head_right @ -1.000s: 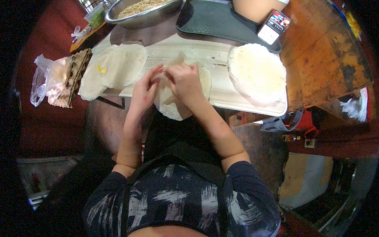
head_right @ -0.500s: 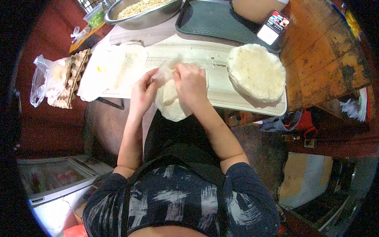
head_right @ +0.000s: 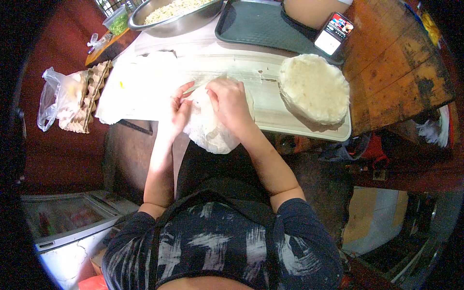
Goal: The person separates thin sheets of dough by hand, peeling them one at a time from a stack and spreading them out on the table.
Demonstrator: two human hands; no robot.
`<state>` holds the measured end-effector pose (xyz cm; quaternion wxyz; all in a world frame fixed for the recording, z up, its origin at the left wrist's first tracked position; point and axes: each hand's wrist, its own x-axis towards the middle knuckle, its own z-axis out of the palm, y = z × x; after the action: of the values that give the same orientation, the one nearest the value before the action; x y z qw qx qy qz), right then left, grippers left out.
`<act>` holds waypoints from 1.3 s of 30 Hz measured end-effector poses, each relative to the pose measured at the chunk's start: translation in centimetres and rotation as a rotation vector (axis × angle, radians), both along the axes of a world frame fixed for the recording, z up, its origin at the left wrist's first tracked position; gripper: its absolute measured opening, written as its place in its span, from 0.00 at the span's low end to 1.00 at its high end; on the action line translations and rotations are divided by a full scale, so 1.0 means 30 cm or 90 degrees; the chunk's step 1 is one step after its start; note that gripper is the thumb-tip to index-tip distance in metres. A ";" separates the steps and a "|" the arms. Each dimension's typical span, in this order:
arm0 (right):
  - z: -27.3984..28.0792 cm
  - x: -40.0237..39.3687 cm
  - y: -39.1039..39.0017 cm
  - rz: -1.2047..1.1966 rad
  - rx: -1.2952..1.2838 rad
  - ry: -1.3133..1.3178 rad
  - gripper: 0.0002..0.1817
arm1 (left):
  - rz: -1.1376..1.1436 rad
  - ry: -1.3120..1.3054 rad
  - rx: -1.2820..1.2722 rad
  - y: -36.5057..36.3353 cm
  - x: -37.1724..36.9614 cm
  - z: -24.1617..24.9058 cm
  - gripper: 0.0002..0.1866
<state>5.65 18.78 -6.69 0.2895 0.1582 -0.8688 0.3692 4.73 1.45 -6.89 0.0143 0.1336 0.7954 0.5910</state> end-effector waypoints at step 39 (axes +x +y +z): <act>-0.003 0.026 -0.029 -0.173 0.116 -0.012 0.07 | 0.122 0.030 -0.106 -0.002 0.005 0.037 0.17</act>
<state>6.44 17.91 -6.79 0.3128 0.0616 -0.9148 0.2479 4.88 1.40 -5.79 -0.0500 0.0689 0.8508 0.5185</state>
